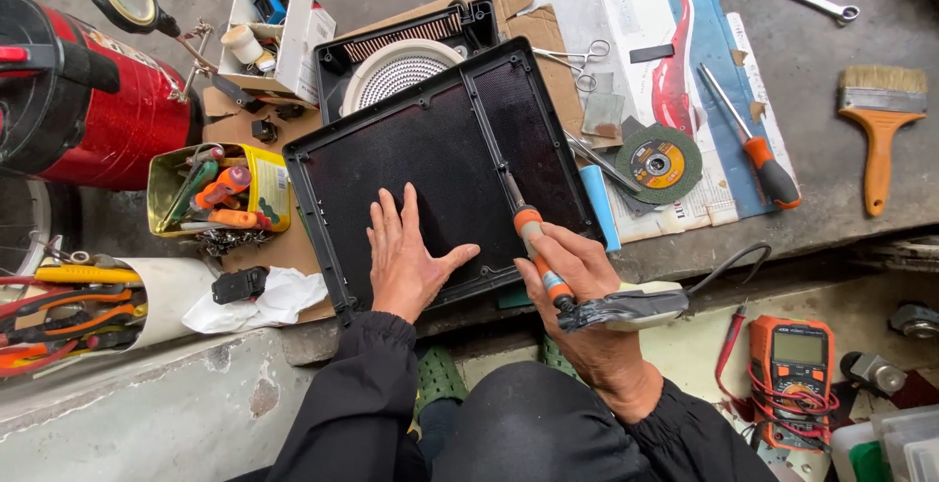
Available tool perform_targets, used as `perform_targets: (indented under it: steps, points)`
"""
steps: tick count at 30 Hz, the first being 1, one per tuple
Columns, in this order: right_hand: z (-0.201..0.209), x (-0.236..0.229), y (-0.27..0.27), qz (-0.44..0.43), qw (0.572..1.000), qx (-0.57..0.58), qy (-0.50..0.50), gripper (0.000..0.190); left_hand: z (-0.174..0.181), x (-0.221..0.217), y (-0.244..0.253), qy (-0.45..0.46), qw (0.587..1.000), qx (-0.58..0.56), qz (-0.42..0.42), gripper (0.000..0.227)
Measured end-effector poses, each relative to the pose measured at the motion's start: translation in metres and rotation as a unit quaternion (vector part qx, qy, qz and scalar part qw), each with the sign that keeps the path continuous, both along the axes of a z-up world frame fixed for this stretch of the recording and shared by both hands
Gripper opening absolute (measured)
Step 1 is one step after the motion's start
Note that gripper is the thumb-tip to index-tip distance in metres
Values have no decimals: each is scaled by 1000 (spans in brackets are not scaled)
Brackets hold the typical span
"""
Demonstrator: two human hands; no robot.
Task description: Using a soldering iron to weld or repair a plastic casing by melting the edges together.
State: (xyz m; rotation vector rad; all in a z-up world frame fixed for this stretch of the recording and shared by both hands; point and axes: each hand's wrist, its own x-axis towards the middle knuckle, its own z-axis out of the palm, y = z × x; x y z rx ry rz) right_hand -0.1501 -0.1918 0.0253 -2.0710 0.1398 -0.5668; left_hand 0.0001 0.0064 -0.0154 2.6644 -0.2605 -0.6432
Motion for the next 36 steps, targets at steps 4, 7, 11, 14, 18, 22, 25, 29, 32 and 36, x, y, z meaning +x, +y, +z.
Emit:
perform_targets:
  steps: [4, 7, 11, 14, 18, 22, 25, 29, 32, 36]
  points:
    - [-1, 1, 3, -4, 1000, -10, 1, 49, -5, 1, 1, -8, 1000, 1, -3, 133]
    - [3, 0, 6, -16, 1000, -9, 1, 46, -7, 0, 2, -14, 1000, -4, -1, 133]
    - [9, 0, 8, -36, 999, -11, -10, 43, -8, 0, 3, -25, 1000, -3, -6, 132]
    - [17, 4, 9, -60, 998, -15, -15, 39, -11, -1, 5, -27, 1000, -7, -8, 132]
    - [21, 10, 13, -91, 995, 13, -28, 36, -9, -1, 5, -10, 1000, -1, -8, 130]
    - [27, 17, 18, -93, 995, -8, -37, 35, -9, -2, 6, -15, 1000, -5, -10, 128]
    - [31, 20, 20, -103, 993, -29, -46, 33, -12, -2, 6, -14, 1000, -2, -8, 129]
    - [36, 24, 25, -134, 991, -13, -13, 31, 4, -3, 3, -11, 1000, -12, 3, 132]
    - [38, 24, 29, -160, 986, 24, 30, 32, 13, -4, 3, 7, 1000, -19, 13, 134]
    - [38, 23, 29, -165, 986, -18, 18, 30, 15, -5, 4, 4, 1000, -18, 6, 131]
